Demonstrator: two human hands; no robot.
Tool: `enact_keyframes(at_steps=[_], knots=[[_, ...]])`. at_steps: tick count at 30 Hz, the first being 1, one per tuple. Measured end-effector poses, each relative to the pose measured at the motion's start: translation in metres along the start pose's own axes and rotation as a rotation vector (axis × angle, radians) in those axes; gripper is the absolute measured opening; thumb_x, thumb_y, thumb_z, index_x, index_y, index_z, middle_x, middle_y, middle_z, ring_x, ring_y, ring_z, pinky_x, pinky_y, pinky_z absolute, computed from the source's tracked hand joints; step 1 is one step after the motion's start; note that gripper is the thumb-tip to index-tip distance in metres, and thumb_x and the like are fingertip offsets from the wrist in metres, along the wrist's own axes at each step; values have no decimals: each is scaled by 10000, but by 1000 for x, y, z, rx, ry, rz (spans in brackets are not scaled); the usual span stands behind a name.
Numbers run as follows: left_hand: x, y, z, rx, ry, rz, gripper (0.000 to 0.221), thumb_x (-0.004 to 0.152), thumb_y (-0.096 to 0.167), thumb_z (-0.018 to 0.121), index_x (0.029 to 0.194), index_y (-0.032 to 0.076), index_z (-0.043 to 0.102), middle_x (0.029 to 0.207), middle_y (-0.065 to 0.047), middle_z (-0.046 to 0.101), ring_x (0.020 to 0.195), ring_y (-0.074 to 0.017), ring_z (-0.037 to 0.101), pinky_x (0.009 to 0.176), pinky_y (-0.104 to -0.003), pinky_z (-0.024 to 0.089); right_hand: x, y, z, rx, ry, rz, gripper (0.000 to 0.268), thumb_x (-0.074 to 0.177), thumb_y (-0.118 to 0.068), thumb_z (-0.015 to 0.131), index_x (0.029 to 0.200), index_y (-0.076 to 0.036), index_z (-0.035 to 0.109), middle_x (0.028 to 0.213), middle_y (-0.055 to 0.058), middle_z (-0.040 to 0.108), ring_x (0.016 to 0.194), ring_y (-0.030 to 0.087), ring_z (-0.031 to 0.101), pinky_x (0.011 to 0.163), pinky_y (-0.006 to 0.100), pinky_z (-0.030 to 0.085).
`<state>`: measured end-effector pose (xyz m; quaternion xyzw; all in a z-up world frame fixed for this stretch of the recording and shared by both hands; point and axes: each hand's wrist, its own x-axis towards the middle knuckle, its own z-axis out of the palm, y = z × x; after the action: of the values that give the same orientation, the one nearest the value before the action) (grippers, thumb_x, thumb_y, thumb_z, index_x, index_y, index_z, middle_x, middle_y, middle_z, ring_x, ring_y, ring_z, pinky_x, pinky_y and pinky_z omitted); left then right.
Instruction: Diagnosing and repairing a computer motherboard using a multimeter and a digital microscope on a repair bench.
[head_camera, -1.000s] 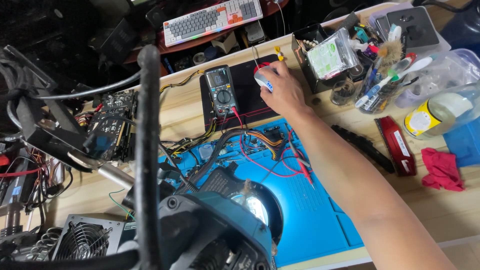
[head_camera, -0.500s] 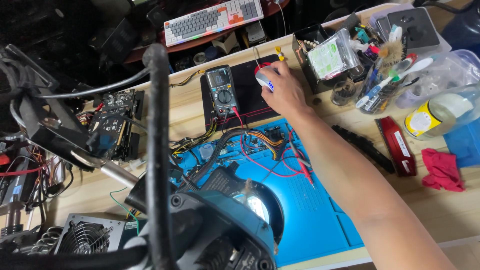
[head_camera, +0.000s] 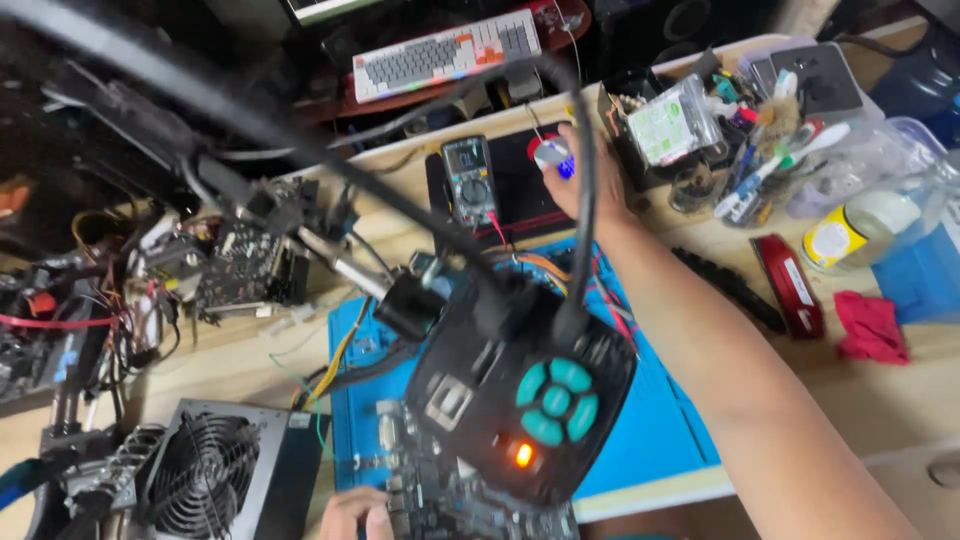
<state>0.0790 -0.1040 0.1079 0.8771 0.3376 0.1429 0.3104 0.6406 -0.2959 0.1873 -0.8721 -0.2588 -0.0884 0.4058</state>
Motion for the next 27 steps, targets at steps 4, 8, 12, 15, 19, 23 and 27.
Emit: enact_keyframes(at_steps=[4,8,12,15,19,23,27], knots=[[-26,99,-34,-132,375,250,324,1083,287,568,867,80,692,852,-75,741,719,-194,671,586,-311,480,6,41,22,-56,161,-149,499,1060,-316,637,1498,-77,652,1356,243,655,1227,479,668,1078,546,502],[-24,66,-33,-149,313,365,286,1087,238,572,911,54,702,909,-100,746,807,-238,694,733,-355,552,27,68,30,-12,151,-113,471,1041,-332,627,1425,-72,708,1414,169,733,1326,356,653,1179,434,440],[-23,58,-32,-182,305,447,253,1093,214,570,933,48,674,903,-105,730,821,-246,693,717,-344,534,11,-6,-15,298,254,325,296,914,-410,634,1071,-252,830,991,-54,816,972,131,733,893,262,526],[-22,55,-32,-191,314,456,263,1093,221,568,914,55,665,900,-104,730,815,-244,680,702,-345,521,33,80,-33,859,22,526,287,950,-346,639,1133,-179,784,929,-16,759,934,136,741,890,280,604],[-23,48,-31,-164,308,435,310,1087,284,559,863,92,655,866,-75,727,783,-201,672,613,-315,500,0,-25,-76,879,30,345,439,1097,-353,582,1368,-14,645,1338,283,754,1186,385,844,1039,436,732],[-25,51,-34,-172,292,395,337,1087,345,545,873,116,666,874,-49,732,783,-175,669,603,-309,485,-91,-86,-125,523,-132,344,380,1076,-349,598,1291,-47,683,1280,226,773,1135,365,827,979,445,694],[-26,53,-41,-196,252,357,295,1063,355,580,883,140,671,900,-29,722,737,-167,630,572,-327,447,-158,-127,-152,36,-339,344,309,1049,-342,618,1188,-91,733,1202,150,800,1068,338,804,899,456,643]])
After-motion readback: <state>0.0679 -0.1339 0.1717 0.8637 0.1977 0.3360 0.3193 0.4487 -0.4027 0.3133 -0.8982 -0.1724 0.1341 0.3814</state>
